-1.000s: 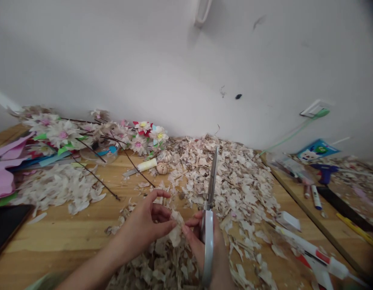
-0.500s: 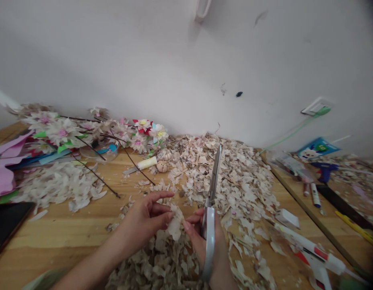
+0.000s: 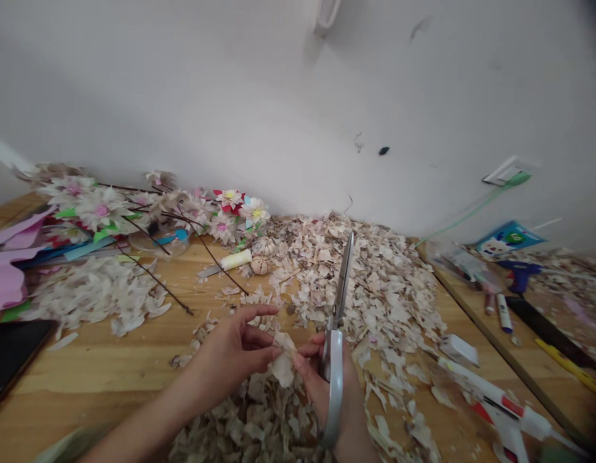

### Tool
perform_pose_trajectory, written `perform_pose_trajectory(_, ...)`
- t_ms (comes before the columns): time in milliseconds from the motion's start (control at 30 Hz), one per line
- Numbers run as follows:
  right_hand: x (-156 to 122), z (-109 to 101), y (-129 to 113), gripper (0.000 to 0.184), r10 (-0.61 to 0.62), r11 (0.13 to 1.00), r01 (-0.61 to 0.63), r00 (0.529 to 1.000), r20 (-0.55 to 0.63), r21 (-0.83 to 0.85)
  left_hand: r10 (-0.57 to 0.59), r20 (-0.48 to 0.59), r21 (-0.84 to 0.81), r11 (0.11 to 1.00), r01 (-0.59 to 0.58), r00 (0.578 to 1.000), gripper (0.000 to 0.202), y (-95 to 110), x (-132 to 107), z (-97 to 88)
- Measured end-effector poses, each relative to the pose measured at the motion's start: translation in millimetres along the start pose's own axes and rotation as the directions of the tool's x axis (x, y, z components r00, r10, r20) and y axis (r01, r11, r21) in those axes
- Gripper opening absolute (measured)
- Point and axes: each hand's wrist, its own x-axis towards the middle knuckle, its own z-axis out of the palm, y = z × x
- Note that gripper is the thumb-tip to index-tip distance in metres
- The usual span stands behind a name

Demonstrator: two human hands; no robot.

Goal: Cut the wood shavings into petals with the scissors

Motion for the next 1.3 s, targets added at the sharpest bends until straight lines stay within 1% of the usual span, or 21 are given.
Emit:
perform_pose_trajectory(133,-1.2,-1.2,-3.7,0.035,0.036,0.998,-0.035,0.999,0.006,-0.045,-0.028,-0.014,-0.005,1.000,0.028,1.000,0.059,-0.9,0.9,0.4)
perform_pose_trajectory(300,-2.6,-0.3,-8.1,0.034,0.023,0.996,-0.021,0.999,0.025,-0.084,-0.053,-0.027,-0.003,0.999,0.053,0.998,0.059,0.5,0.4,0.4)
perform_pose_trajectory(400,-2.9,-0.6,-7.6,0.034,0.016,0.995,-0.013,0.999,0.032,-0.098,-0.018,-0.022,0.024,1.000,0.018,1.000,0.058,2.7,-0.3,0.8)
perform_pose_trajectory(533,-2.4,-1.4,-5.7,0.034,0.010,0.996,-0.006,0.999,0.041,-0.092,0.043,-0.062,0.020,0.999,-0.042,0.997,0.052,2.4,-0.2,0.4)
perform_pose_trajectory(700,-1.4,-1.5,-6.0,0.033,0.012,0.992,-0.010,1.000,0.020,-0.122,0.020,-0.063,-0.064,0.998,-0.024,0.998,0.048,-0.1,0.7,0.2)
perform_pose_trajectory(833,0.4,-0.5,-3.9,0.034,-0.006,0.997,0.006,1.000,0.005,-0.081,0.040,-0.060,-0.059,0.997,-0.044,0.997,0.047,-0.4,-0.1,-0.3)
perform_pose_trajectory(933,1.7,0.3,-1.1,0.034,-0.011,0.999,0.010,1.000,-0.016,-0.032,0.035,-0.041,-0.034,0.999,-0.036,0.999,0.052,0.2,-1.0,-2.2)
perform_pose_trajectory(1033,1.8,0.4,-1.4,0.032,0.018,1.000,-0.018,1.000,0.026,0.009,0.042,-0.002,-0.002,0.999,-0.042,0.999,0.054,-0.5,-0.7,-4.2)
perform_pose_trajectory(1133,0.7,0.4,-4.0,0.031,0.025,1.000,-0.026,0.998,0.055,0.017,0.082,0.025,0.007,0.997,-0.082,0.996,0.047,-2.8,1.1,-4.1)
perform_pose_trajectory(1233,-0.1,0.2,-4.5,0.033,0.001,0.999,-0.003,0.997,0.073,0.033,0.114,-0.008,-0.021,0.993,-0.114,0.993,0.041,-4.4,2.4,-1.6)
perform_pose_trajectory(1300,0.2,-0.5,-2.9,0.037,-0.013,1.000,0.013,0.998,0.056,0.014,0.115,-0.034,-0.052,0.992,-0.117,0.993,0.039,-4.2,2.1,0.3)
